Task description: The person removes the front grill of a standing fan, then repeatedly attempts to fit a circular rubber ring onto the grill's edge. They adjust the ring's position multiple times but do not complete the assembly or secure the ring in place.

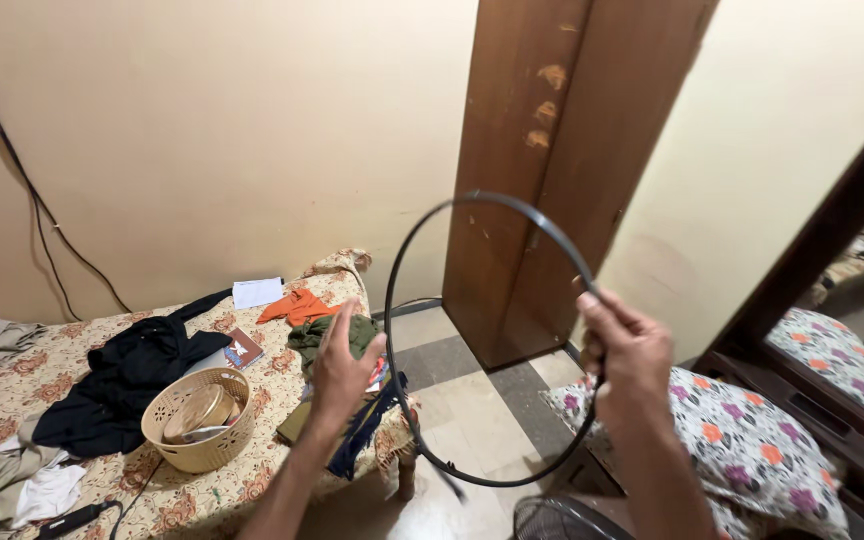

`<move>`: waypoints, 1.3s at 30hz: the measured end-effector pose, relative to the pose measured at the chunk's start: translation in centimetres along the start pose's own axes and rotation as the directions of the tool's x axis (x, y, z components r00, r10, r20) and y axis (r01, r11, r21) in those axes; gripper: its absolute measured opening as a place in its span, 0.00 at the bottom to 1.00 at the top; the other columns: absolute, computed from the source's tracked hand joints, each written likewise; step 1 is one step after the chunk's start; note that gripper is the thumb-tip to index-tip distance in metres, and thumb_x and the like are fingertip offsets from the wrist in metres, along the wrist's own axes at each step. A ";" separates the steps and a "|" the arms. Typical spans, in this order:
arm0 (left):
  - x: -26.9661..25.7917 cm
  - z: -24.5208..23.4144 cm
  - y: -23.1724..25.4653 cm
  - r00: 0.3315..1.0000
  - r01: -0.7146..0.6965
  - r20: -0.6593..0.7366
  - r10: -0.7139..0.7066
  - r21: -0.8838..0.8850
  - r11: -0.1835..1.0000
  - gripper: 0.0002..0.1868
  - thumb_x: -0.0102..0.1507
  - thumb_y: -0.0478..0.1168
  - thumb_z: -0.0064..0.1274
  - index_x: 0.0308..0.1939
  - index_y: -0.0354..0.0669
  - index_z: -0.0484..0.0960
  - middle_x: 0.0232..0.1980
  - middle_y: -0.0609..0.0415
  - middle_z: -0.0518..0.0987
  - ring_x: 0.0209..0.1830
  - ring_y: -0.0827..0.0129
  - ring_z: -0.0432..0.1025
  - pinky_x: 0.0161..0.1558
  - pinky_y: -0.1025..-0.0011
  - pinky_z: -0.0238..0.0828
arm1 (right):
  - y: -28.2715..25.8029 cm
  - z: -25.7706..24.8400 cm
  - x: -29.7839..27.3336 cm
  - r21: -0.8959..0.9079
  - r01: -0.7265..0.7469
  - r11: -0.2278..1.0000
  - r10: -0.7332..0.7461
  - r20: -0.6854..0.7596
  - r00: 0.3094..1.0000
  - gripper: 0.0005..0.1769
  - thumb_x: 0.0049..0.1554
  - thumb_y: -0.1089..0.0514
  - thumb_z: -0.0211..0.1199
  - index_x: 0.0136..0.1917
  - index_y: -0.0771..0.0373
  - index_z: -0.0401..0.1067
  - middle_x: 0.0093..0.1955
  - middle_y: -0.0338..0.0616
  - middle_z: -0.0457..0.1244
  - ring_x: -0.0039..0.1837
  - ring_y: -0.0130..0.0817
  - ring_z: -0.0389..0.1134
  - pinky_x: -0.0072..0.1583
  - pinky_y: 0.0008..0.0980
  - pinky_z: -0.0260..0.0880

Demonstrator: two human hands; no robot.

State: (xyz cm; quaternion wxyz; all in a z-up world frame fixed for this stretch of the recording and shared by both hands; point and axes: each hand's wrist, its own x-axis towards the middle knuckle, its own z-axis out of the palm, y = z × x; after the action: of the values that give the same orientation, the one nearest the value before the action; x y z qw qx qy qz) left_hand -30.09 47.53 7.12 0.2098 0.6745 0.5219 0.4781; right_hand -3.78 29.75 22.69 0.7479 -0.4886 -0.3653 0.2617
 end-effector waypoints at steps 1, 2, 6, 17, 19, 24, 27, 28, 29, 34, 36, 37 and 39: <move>0.2 0.2 0.0 0.974 0.173 0.159 -0.161 -0.064 0.983 0.45 0.65 0.51 0.56 0.80 0.60 0.48 0.73 0.46 0.68 0.65 0.51 0.75 0.60 0.53 0.76 | -1.1 -1.0 -0.3 0.014 0.005 1.000 -0.005 -0.004 1.000 0.13 0.57 0.62 0.66 0.56 0.67 0.79 0.30 0.34 0.60 0.28 0.20 0.55 0.27 0.22 0.52; 0.1 0.6 0.0 0.975 0.142 0.179 -0.133 -0.039 0.989 0.46 0.65 0.51 0.57 0.80 0.62 0.45 0.76 0.45 0.62 0.66 0.48 0.71 0.60 0.50 0.73 | -2.3 -1.9 -0.4 0.031 0.014 0.999 -0.014 -0.006 1.000 0.13 0.58 0.62 0.65 0.55 0.66 0.79 0.30 0.34 0.60 0.28 0.19 0.54 0.27 0.21 0.50; 0.7 3.8 0.1 0.977 -0.005 0.213 0.002 0.011 1.000 0.52 0.63 0.47 0.59 0.81 0.72 0.39 0.83 0.43 0.50 0.70 0.42 0.65 0.63 0.47 0.71 | -5.7 -6.1 -0.7 0.059 -0.041 0.997 0.049 -0.138 0.989 0.12 0.60 0.61 0.62 0.57 0.66 0.77 0.32 0.35 0.61 0.30 0.19 0.53 0.29 0.19 0.49; -2.4 10.5 1.5 0.909 -0.025 0.381 0.166 -0.348 0.937 0.40 0.59 0.36 0.57 0.76 0.59 0.64 0.60 0.47 0.82 0.47 0.60 0.82 0.48 0.62 0.82 | -7.3 -23.6 -2.2 0.478 -0.214 0.852 0.228 0.030 0.973 0.14 0.65 0.59 0.64 0.62 0.67 0.73 0.35 0.32 0.55 0.32 0.15 0.51 0.28 0.11 0.51; -4.3 11.4 2.8 0.868 0.169 0.491 0.081 -0.445 0.879 0.36 0.61 0.36 0.52 0.74 0.59 0.68 0.49 0.49 0.87 0.37 0.67 0.82 0.35 0.67 0.86 | -7.1 -25.9 -3.2 0.501 -0.234 0.833 0.269 0.002 0.963 0.15 0.64 0.59 0.64 0.62 0.66 0.74 0.35 0.32 0.56 0.33 0.15 0.52 0.29 0.10 0.53; -6.0 11.1 5.2 0.823 0.116 0.548 0.148 -0.418 0.901 0.32 0.62 0.36 0.47 0.72 0.53 0.70 0.37 0.52 0.87 0.20 0.72 0.77 0.26 0.73 0.80 | -5.3 -30.3 -5.5 0.432 -0.250 0.867 0.364 -0.207 0.908 0.16 0.62 0.57 0.64 0.62 0.63 0.75 0.36 0.30 0.57 0.34 0.14 0.54 0.31 0.08 0.56; -4.8 11.8 5.5 0.772 0.074 0.606 0.192 -0.386 0.919 0.28 0.62 0.36 0.48 0.68 0.49 0.76 0.36 0.53 0.88 0.16 0.73 0.74 0.23 0.73 0.76 | -4.1 -33.1 -6.9 0.367 -0.269 0.891 0.386 -0.299 0.873 0.17 0.61 0.57 0.65 0.63 0.63 0.76 0.36 0.31 0.57 0.35 0.14 0.55 0.32 0.07 0.56; -4.3 12.1 5.2 0.745 0.050 0.632 0.212 -0.370 0.928 0.27 0.62 0.35 0.48 0.67 0.47 0.78 0.36 0.53 0.88 0.15 0.74 0.74 0.22 0.74 0.75 | -3.7 -34.0 -7.4 0.360 -0.276 0.891 0.393 -0.306 0.867 0.18 0.61 0.57 0.66 0.63 0.63 0.76 0.37 0.30 0.58 0.35 0.14 0.56 0.32 0.08 0.57; -3.7 12.6 5.0 0.714 0.070 0.667 0.212 -0.369 0.927 0.26 0.62 0.35 0.49 0.66 0.44 0.78 0.36 0.53 0.88 0.15 0.74 0.73 0.21 0.74 0.73 | -3.3 -34.9 -7.7 0.353 -0.284 0.891 0.399 -0.313 0.862 0.18 0.60 0.57 0.66 0.63 0.64 0.76 0.37 0.30 0.59 0.35 0.15 0.56 0.33 0.09 0.58; -0.4 14.6 3.2 0.488 0.297 0.843 0.225 -0.403 0.865 0.25 0.62 0.31 0.48 0.65 0.35 0.77 0.38 0.50 0.87 0.15 0.77 0.68 0.19 0.76 0.68 | -1.8 -38.2 -9.6 0.351 -0.273 0.896 0.412 -0.424 0.806 0.19 0.61 0.61 0.65 0.65 0.66 0.72 0.40 0.33 0.61 0.38 0.17 0.61 0.38 0.10 0.66; 0.7 15.4 2.8 0.392 0.362 0.891 0.227 -0.377 0.853 0.23 0.63 0.31 0.48 0.63 0.32 0.77 0.38 0.48 0.87 0.16 0.78 0.67 0.19 0.76 0.66 | -1.8 -38.6 -10.0 0.394 -0.221 0.892 0.382 -0.398 0.834 0.19 0.63 0.63 0.65 0.66 0.64 0.69 0.41 0.36 0.62 0.38 0.18 0.62 0.40 0.12 0.69; 1.1 15.7 2.6 0.345 0.393 0.911 0.227 -0.360 0.846 0.23 0.63 0.31 0.48 0.63 0.31 0.78 0.38 0.47 0.87 0.16 0.78 0.67 0.18 0.77 0.65 | -1.6 -38.6 -10.4 0.374 -0.222 0.901 0.379 -0.426 0.821 0.22 0.61 0.64 0.63 0.69 0.62 0.70 0.42 0.37 0.62 0.39 0.19 0.63 0.40 0.12 0.69; 1.8 16.0 2.3 0.281 0.404 0.935 0.216 -0.319 0.857 0.21 0.65 0.32 0.48 0.62 0.31 0.78 0.39 0.48 0.87 0.16 0.80 0.66 0.19 0.78 0.64 | -1.8 -38.3 -11.2 0.331 -0.227 0.916 0.371 -0.483 0.793 0.29 0.59 0.66 0.59 0.73 0.58 0.71 0.43 0.39 0.64 0.40 0.21 0.65 0.41 0.13 0.70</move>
State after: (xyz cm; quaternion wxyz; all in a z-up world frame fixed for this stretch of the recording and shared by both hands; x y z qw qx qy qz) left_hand -15.08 51.80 2.42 0.6752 0.7086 0.1877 0.0824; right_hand 20.34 0.03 11.36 0.8250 -0.4930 -0.0222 0.2753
